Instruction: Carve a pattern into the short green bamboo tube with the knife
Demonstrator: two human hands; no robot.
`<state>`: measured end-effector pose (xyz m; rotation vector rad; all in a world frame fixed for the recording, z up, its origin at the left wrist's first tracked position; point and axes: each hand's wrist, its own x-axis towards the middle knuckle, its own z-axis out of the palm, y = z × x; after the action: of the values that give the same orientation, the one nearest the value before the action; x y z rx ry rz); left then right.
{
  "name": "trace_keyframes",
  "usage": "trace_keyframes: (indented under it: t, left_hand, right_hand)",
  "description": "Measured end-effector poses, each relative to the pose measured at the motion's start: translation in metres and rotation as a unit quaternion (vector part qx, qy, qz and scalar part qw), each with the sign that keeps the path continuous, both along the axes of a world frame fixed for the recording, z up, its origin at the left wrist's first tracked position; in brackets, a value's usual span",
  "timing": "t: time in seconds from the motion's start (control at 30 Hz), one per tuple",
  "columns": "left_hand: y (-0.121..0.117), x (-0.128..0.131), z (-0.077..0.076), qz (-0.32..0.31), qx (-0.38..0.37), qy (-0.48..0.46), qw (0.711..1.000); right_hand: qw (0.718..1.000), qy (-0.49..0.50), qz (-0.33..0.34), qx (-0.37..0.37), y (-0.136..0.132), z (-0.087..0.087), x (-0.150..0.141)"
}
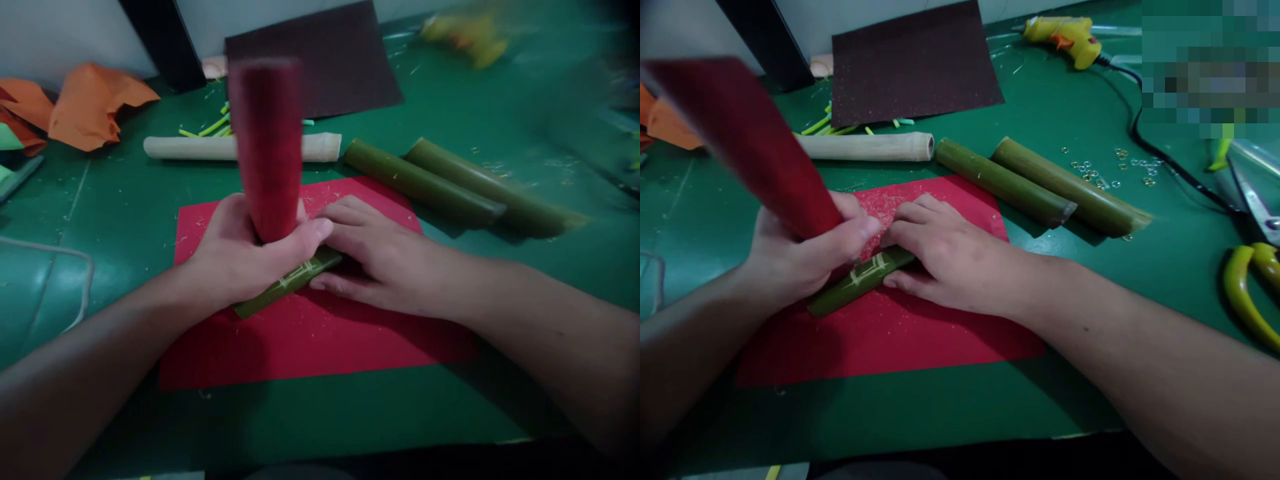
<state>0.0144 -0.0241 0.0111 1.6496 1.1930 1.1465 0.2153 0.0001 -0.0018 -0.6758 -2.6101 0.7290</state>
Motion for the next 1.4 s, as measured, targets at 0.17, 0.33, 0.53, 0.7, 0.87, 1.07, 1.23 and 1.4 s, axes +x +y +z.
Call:
trace_keyframes:
  t: [0.17,0.33,0.53,0.7,0.87,1.07,1.23,1.4]
  left_hand:
    - [0.004,0.002,0.000,0.057,0.060,-0.088,0.993]
    - [0.002,0.003,-0.002,-0.030,-0.053,-0.010,0.998]
    - [-0.003,0.005,0.003,-0.008,-0.039,-0.046,0.998]
    - [0.002,0.005,0.003,0.095,0.049,-0.098,0.989]
    - [-0.001,0.006,0.004,-0.006,-0.082,0.048,0.995]
    - [0.001,0.002,0.008,0.035,-0.028,-0.027,0.999]
    - [0.004,-0.003,0.008,0.067,0.021,-0.075,0.995]
    - [0.001,0.003,0.011,0.061,0.002,-0.035,0.998]
  right_hand:
    - [1.000,0.002,0.003,0.001,0.001,-0.002,-0.001]
    - [1.000,0.004,0.000,-0.022,0.000,-0.001,-0.002]
    - [1.000,0.015,0.006,-0.018,0.001,-0.002,-0.001]
    - [1.000,0.015,0.008,-0.016,0.002,-0.003,0.000]
    - [1.000,0.005,-0.007,-0.007,0.000,-0.004,-0.001]
    - [0.999,0.040,-0.022,0.006,0.002,-0.006,-0.002]
    - [0.996,0.031,-0.080,0.009,0.001,-0.004,-0.003]
    - [0.994,0.013,-0.105,0.023,-0.008,-0.001,-0.007]
